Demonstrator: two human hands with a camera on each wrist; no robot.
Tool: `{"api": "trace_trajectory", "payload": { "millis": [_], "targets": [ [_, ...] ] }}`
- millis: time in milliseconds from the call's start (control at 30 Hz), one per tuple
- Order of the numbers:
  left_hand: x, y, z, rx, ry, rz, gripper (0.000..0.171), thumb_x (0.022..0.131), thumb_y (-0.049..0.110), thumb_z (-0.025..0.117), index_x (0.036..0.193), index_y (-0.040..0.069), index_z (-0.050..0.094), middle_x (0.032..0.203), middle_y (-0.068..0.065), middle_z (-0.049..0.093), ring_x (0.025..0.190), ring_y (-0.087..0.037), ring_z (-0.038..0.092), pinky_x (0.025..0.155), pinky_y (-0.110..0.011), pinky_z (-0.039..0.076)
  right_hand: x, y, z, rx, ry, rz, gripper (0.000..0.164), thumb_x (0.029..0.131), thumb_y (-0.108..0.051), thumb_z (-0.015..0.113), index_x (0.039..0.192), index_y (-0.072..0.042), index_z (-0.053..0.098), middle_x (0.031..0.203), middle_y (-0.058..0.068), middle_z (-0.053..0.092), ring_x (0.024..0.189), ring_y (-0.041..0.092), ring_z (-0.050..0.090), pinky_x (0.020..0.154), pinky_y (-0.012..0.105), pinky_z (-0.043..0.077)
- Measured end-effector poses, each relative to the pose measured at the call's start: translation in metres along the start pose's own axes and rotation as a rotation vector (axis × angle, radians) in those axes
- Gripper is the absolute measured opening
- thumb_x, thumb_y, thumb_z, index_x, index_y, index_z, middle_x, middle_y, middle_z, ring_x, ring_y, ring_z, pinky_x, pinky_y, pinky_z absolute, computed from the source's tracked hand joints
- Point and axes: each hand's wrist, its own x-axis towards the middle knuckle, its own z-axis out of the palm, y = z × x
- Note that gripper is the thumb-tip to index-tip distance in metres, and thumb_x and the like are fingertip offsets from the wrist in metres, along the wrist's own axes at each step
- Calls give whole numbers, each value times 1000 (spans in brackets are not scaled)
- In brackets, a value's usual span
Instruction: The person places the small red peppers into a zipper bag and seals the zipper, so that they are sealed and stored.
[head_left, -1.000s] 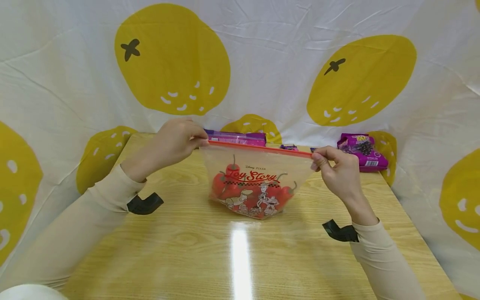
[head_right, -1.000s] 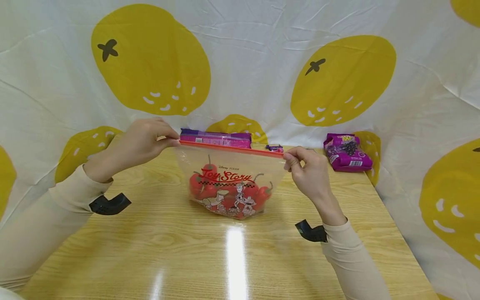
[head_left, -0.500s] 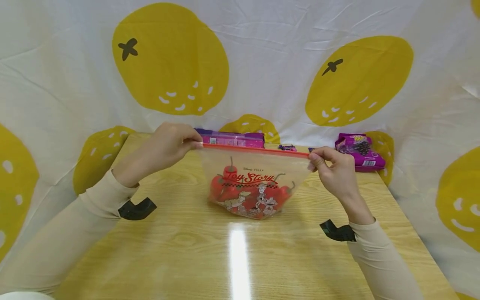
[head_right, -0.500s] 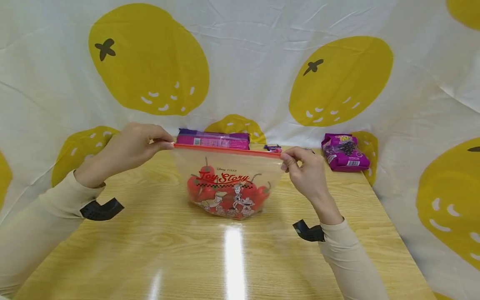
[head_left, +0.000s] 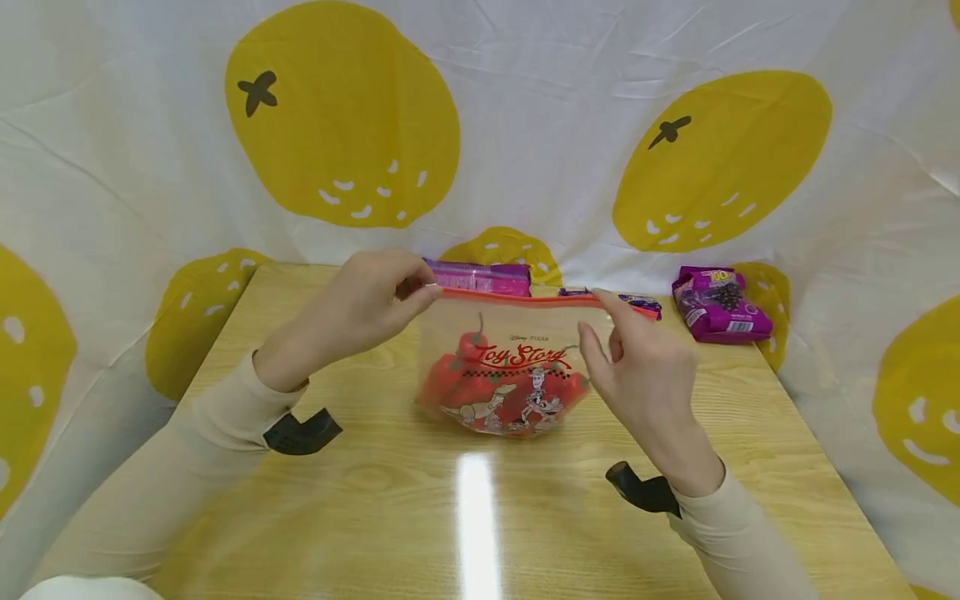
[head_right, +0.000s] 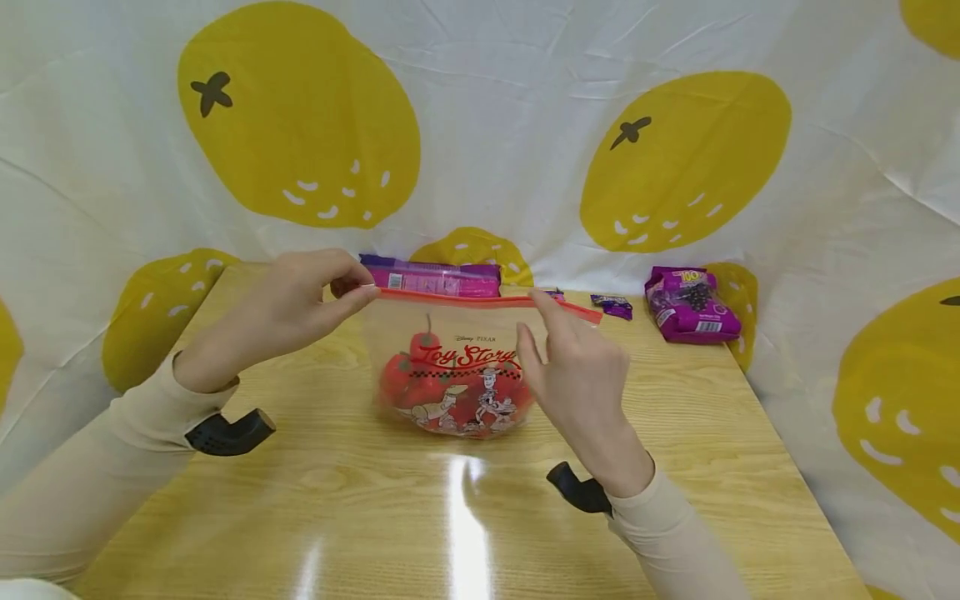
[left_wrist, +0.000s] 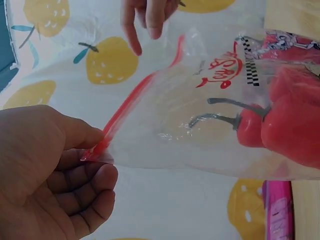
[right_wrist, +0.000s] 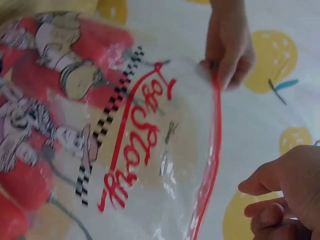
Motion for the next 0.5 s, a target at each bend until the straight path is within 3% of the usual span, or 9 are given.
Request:
{"api": "trace_trajectory", "payload": {
  "millis": [133,233,300,400,500],
  "targets": [
    [-2,11,1,-22,-3,22,6,85,13,64,83,7,64,74,2,60,67,-8,53,63,-25,46,5,-10,9,149,-194,16,41,84,-22,61,122,-9,57,53,-7,48,41,5,32,39,25,24],
    [-7,15,1,-45,-22,48,7,85,16,64,83,9,63,74,5,60,67,-5,53,63,-23,46,8,-11,18,272,-286,50,28,85,-19,60,111,-10,60,59,-7,57,46,4,44,44,24,34],
    [-11,15,0,-117,-60,47,8,86,18,63,82,11,64,73,6,60,66,-4,52,62,-24,45,8,-10,20,378,-305,69,15,85,-14,61,99,-9,62,64,-6,61,49,4,50,46,23,37],
    [-17,3,0,-379,-177,-22,19,93,21,52,83,10,64,74,2,61,67,-11,55,63,-28,46,10,-9,18,528,-293,83,5,82,-7,63,86,-10,62,69,-6,64,55,5,54,49,23,40],
    [-24,-22,18,-749,-303,-207,37,99,29,37,88,3,62,77,-5,62,72,-19,58,70,-32,48,13,-11,12,641,-259,58,10,79,-3,66,84,-12,63,70,-7,64,58,6,54,50,24,41]
  ]
}}
